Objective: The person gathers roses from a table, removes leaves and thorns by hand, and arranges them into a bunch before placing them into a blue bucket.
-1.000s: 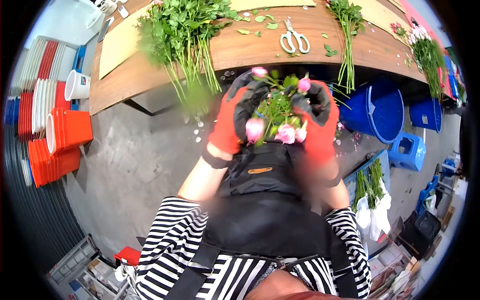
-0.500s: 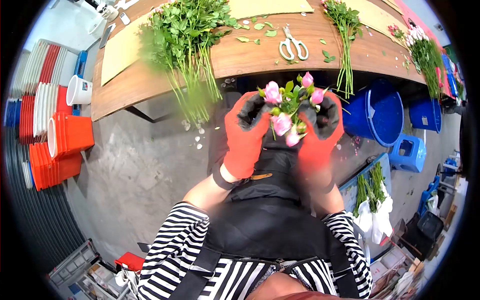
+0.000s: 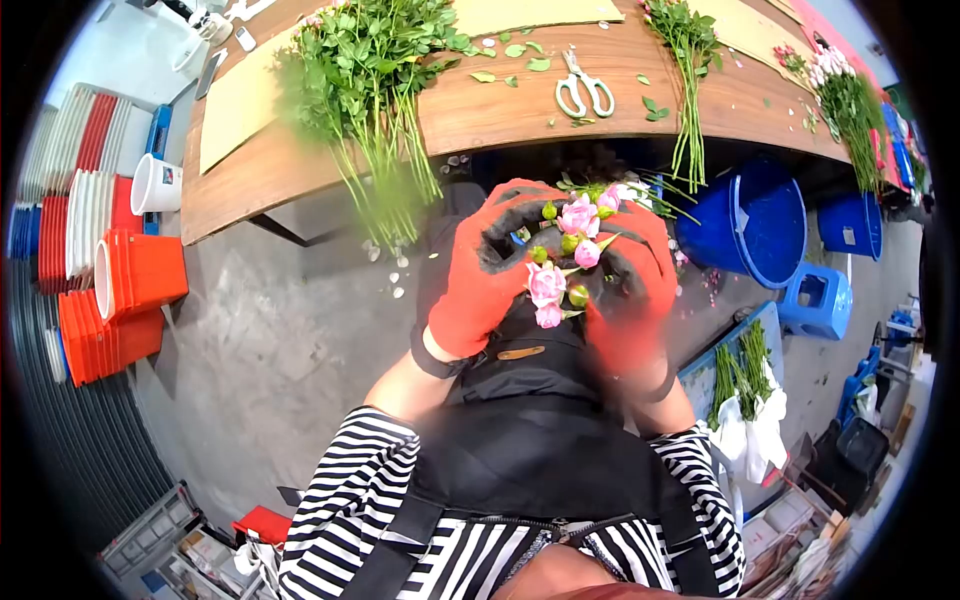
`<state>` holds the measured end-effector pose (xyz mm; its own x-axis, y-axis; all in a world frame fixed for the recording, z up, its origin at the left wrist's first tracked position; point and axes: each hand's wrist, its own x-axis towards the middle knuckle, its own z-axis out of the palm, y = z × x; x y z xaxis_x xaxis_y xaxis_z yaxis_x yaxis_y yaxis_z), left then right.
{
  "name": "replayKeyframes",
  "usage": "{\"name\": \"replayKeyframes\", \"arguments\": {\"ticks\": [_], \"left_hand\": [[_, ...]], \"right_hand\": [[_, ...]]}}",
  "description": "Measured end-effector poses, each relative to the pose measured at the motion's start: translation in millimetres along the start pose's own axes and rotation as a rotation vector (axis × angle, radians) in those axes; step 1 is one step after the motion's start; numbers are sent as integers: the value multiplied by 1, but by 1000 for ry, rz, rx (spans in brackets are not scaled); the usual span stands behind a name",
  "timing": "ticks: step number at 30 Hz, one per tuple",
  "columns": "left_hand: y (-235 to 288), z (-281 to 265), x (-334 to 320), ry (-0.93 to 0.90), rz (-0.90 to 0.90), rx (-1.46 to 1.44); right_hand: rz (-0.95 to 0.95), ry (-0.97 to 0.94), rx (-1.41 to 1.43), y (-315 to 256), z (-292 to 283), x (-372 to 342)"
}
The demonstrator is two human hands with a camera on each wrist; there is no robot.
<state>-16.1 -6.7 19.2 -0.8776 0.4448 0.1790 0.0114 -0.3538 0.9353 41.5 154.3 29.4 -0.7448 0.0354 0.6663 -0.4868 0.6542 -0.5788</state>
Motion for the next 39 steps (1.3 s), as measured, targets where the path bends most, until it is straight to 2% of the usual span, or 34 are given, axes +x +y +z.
{"name": "replayKeyframes", "arguments": {"ticks": [5,6,7,9,10,12,13,15,17,18,19,21,24,27,31,33,35,37,38,39], "left_hand": [[-8,-4,1,-3,12,83],[-6,0,-2,-17,15,-128],[-3,1,-2,-11,-23,-135],[-4,7,-4,122,-99,-358],[-2,10,-5,199,-117,-340],[1,9,-3,244,-192,-224],[2,8,-2,266,-231,-166],[-3,7,-4,241,-196,-164],[4,14,-3,181,-162,-205],[6,16,-3,185,-156,-99],[0,14,-2,185,-112,-45],[-9,13,-3,230,16,174],[-10,17,-3,308,64,313],[-11,19,-3,337,46,316],[-12,21,-4,315,-19,147],[-11,18,-5,282,-52,72],[-4,17,-4,238,-130,-25],[0,17,-3,225,-191,-108],[-2,17,-2,209,-134,-59],[-4,15,-3,207,-117,-33]], "right_hand": [[-80,-38,-41,6,-5,-1],[-92,-48,-57,7,-6,-1],[-98,-73,-91,5,-8,-1],[-114,-124,-156,-5,-14,3],[-111,-162,-178,-9,-19,4],[-124,-24,-55,0,-24,5],[-48,-2,2,0,-25,10],[100,56,123,-1,-25,23],[360,-68,362,8,-23,34],[493,-113,504,13,-21,38],[466,-186,410,9,-19,40],[320,-147,45,-2,-13,38],[345,-32,63,-4,-5,26],[447,40,240,-13,0,24],[431,90,295,-7,7,16],[729,47,630,-4,3,20],[884,55,920,0,2,23],[891,119,1164,7,7,22],[772,134,899,9,8,23],[715,135,827,7,7,25]]}}
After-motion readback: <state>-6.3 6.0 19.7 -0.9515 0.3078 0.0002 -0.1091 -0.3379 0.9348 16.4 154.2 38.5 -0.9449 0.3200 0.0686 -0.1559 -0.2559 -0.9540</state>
